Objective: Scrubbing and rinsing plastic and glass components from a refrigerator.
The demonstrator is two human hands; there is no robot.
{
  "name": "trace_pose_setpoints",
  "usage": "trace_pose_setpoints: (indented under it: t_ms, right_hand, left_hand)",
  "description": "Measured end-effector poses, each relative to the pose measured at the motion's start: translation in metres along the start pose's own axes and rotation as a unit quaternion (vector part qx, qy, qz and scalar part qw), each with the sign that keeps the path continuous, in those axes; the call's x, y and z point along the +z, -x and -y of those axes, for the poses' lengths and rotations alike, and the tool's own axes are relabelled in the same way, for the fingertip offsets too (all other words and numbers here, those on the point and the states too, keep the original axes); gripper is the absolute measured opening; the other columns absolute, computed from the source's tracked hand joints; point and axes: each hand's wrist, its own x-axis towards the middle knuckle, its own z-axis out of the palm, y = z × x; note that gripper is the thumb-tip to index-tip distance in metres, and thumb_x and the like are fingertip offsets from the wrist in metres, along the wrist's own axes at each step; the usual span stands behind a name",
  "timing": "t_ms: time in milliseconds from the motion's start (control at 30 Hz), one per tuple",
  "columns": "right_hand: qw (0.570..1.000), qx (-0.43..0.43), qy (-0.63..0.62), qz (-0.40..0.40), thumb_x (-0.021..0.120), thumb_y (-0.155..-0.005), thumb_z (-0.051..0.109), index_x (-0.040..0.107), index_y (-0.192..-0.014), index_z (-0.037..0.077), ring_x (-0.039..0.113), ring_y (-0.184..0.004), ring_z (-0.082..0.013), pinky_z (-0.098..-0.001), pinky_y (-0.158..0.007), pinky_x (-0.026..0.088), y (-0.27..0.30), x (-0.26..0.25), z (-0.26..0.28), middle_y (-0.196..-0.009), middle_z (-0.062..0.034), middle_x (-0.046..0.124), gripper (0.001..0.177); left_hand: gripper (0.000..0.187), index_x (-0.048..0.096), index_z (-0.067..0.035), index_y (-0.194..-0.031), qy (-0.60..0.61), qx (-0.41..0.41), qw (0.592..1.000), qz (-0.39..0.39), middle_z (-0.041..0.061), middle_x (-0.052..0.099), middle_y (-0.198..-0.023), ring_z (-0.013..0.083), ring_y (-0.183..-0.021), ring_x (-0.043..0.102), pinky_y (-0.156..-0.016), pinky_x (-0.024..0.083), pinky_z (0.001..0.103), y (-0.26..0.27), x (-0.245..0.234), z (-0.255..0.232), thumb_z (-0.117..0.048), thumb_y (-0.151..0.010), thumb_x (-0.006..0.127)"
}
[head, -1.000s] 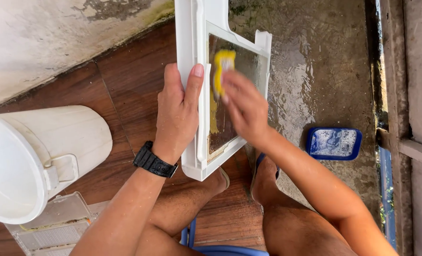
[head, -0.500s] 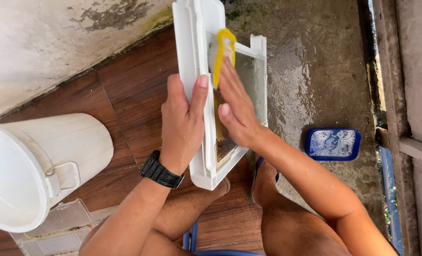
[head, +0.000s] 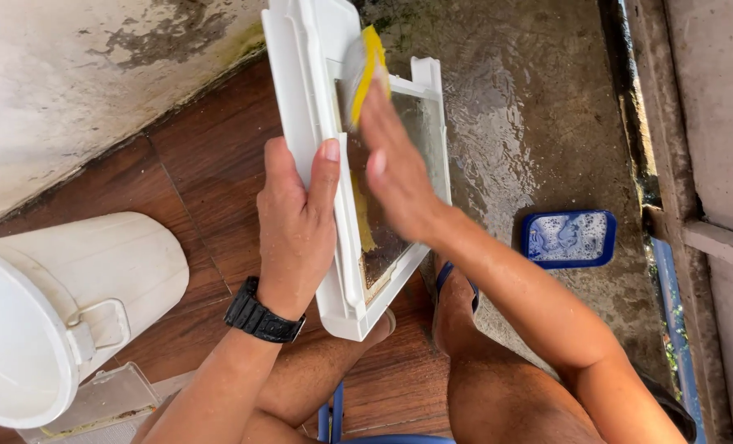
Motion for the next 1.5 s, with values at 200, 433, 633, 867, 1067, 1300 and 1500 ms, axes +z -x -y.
trace_pose_setpoints:
  t_ms: [200,433,633,867,1067,1300,1500]
  right_hand:
    - [0.994,0.085,-0.065,-0.008,-0.004,-0.103,0.071,0.004,-0.166,0.003,-0.001,-0.165,-0.0321,-0.0459,-0.136,0.004,0.023,0.024,-0.060,-0.176,-0.0201,-0.001,0.093]
    - [0.965,0.221,-0.133,-0.051,-0.001,-0.099,0.073,0.005,-0.165,0.002,-0.002,-0.162,-0.0307,-0.0420,-0.132,0.003,0.006,0.023,-0.088,-0.175,-0.0179,-0.001,0.097]
    - [0.998,0.039,-0.054,-0.009,-0.002,-0.106,0.068,0.012,-0.167,0.001,0.002,-0.166,-0.0320,-0.0448,-0.137,0.006,0.010,0.013,-0.016,-0.176,-0.0216,0.004,0.091]
    - [0.998,0.029,-0.053,-0.021,0.003,-0.109,0.064,0.016,-0.166,0.002,0.004,-0.166,-0.0330,-0.0472,-0.138,0.007,0.012,0.011,-0.002,-0.176,-0.0189,0.006,0.085]
    - [0.993,-0.094,-0.067,0.000,0.006,-0.114,0.060,0.014,-0.169,0.012,0.005,-0.166,-0.0257,-0.0442,-0.138,0.006,0.046,0.016,0.008,-0.175,-0.0092,0.009,0.073]
    - [0.959,-0.247,-0.026,0.138,0.031,-0.108,0.055,0.027,-0.164,0.020,0.007,-0.164,-0.0337,-0.0536,-0.134,0.004,0.108,0.011,-0.026,-0.175,-0.0089,0.015,0.066]
    - [0.985,-0.156,-0.059,0.041,0.024,-0.114,0.055,0.020,-0.170,0.016,0.006,-0.165,-0.0320,-0.0517,-0.133,0.002,0.059,0.006,-0.029,-0.174,-0.0114,0.011,0.068]
  left_hand:
    - [0.035,0.047,-0.003,-0.108,-0.006,0.002,1.000,0.000,0.013,0.068,-0.087,0.0203,-0.077,0.069,-0.068,0.054,0.037,-0.001,-0.004,0.004,-0.038,-0.111,0.051]
    - [0.036,0.045,-0.003,-0.107,-0.018,-0.012,1.000,0.006,0.012,0.069,-0.088,0.0186,-0.078,0.070,-0.068,0.056,0.036,-0.001,-0.004,0.003,-0.039,-0.110,0.050]
    - [0.037,0.047,-0.002,-0.108,-0.014,0.009,1.000,0.001,0.013,0.067,-0.089,0.0207,-0.079,0.067,-0.070,0.054,0.037,-0.001,-0.005,0.007,-0.039,-0.112,0.050]
    - [0.037,0.046,-0.002,-0.106,-0.018,-0.013,1.000,-0.020,0.015,0.068,-0.089,0.0218,-0.079,0.070,-0.071,0.054,0.038,0.002,-0.003,0.005,-0.039,-0.110,0.051]
    - [0.035,0.048,-0.002,-0.110,0.000,0.020,1.000,-0.014,0.015,0.071,-0.095,0.0215,-0.084,0.071,-0.075,0.055,0.038,0.001,-0.004,0.012,-0.037,-0.112,0.051]
    - [0.035,0.050,-0.002,-0.109,-0.003,-0.037,0.999,-0.024,0.014,0.069,-0.085,0.0201,-0.074,0.069,-0.066,0.054,0.037,0.003,-0.005,0.004,-0.037,-0.108,0.054]
    - [0.034,0.048,-0.003,-0.111,0.032,-0.023,0.999,-0.012,0.012,0.071,-0.088,0.0194,-0.076,0.071,-0.066,0.055,0.035,0.006,-0.001,0.001,-0.036,-0.110,0.053]
